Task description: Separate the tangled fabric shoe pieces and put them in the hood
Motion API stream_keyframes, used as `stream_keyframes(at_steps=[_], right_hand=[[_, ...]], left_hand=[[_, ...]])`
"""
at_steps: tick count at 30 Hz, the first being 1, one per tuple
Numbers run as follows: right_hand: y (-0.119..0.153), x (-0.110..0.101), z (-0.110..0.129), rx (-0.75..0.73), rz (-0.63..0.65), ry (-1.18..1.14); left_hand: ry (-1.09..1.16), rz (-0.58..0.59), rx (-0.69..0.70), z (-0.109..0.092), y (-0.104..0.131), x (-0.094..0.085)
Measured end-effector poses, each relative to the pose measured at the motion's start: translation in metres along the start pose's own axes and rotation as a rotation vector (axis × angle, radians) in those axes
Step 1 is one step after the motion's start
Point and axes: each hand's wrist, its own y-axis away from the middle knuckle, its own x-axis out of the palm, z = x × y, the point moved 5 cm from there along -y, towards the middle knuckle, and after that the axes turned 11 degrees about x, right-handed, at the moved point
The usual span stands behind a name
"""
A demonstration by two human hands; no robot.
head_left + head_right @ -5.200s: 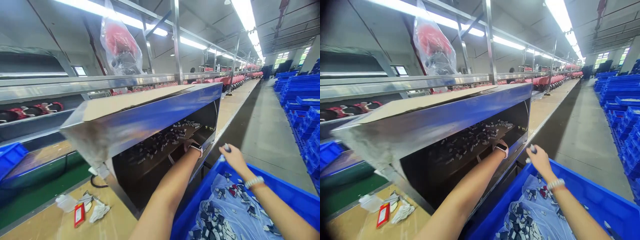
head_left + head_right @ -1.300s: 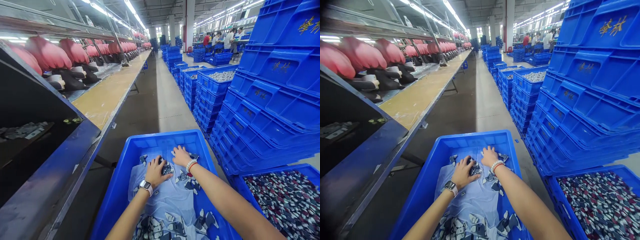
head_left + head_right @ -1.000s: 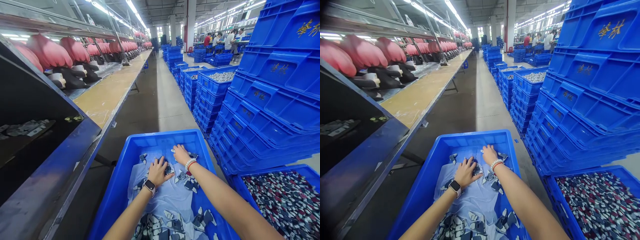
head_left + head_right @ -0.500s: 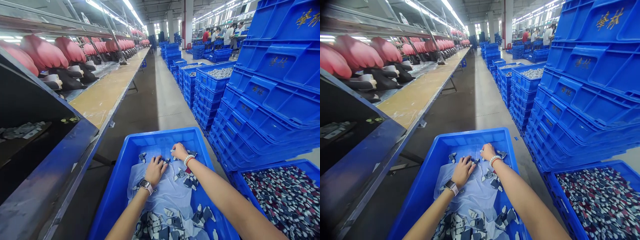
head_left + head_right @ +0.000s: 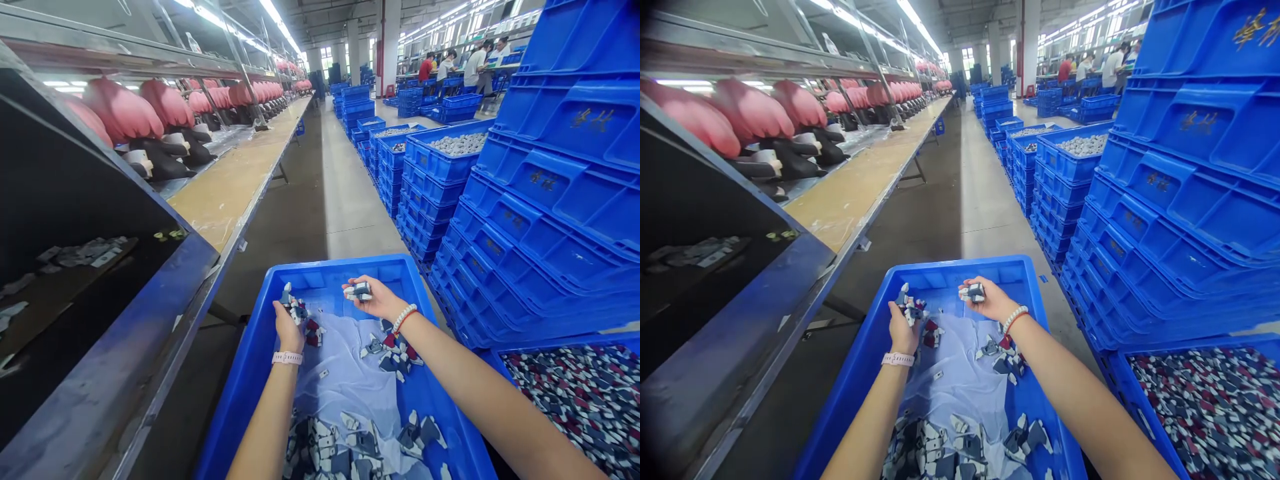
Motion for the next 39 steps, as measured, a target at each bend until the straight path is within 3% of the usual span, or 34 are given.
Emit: stream_keyframes(at_steps=[4,8,13,17,21,26,29,33,36,39], right_hand=[[0.018,0.015,-0.011,0.037,0.069,-0.109],[0.049,0.041,-0.037,0.014,0.048,-0.204],[0.114,0.085,-0.084,0.003,0.030,-0.379],[0.175,0.121,-0.117,-0.021,0.118,-0.463],[0.227,0.143,-0.148,-0.022,0.235,-0.605],[0.269,0.149,-0.186,0.039,0.187,-0.775],[0.292,0.153,-0.207,0.116,0.175,-0.885],[0.321,0.167,-0.233,0.256,0.312,-1.078],[0.342,0.179,-0.247,0.296,0.378,-1.068],[0.363,0.192,-0.257,0.319,0.399,-0.984]], left_hand=[[0.273,-0.006,-0.205,-0.009,0.013,-0.007],[0.465,0.072,-0.341,-0.030,0.049,-0.011],[0.555,0.139,-0.520,-0.052,0.113,-0.017],[0.545,0.128,-0.574,-0.075,0.158,-0.032],[0.513,0.087,-0.572,-0.112,0.198,-0.058],[0.467,0.019,-0.560,-0.151,0.266,-0.110],[0.408,-0.018,-0.558,-0.159,0.316,-0.147],[0.339,-0.049,-0.542,-0.162,0.373,-0.184],[0.322,-0.085,-0.538,-0.163,0.398,-0.197],[0.322,-0.093,-0.572,-0.163,0.409,-0.198]])
